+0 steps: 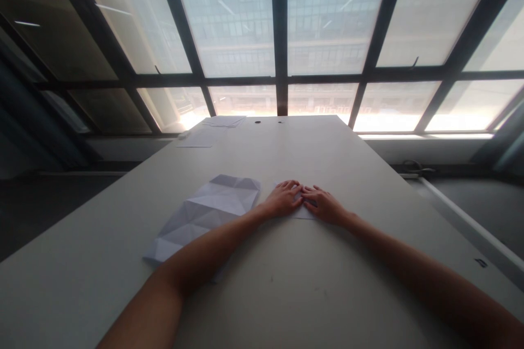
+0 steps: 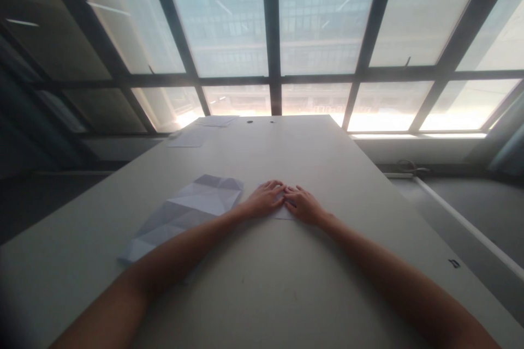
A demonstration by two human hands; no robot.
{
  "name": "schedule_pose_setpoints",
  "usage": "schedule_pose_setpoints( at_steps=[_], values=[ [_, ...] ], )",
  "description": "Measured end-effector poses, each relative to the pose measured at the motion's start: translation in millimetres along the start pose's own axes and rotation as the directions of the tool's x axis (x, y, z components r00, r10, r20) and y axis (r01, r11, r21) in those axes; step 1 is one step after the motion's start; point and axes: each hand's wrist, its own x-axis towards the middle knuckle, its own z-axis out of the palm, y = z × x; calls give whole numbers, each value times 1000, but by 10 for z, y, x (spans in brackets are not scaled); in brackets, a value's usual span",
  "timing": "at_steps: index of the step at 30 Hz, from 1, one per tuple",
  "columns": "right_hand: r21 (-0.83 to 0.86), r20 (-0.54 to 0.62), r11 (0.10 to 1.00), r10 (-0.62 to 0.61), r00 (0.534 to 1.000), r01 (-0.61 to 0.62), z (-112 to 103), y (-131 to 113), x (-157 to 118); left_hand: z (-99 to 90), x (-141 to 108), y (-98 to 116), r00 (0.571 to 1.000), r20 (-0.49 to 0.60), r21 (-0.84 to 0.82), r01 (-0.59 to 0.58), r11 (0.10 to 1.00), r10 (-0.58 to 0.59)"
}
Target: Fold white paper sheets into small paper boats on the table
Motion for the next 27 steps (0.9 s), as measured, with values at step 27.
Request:
schedule_pose_setpoints(
  at_steps=[27],
  values=[
    [-134, -20, 909, 396, 918, -395, 171, 246, -29, 21, -5, -36, 988, 151, -15, -23, 1000, 25]
  ],
)
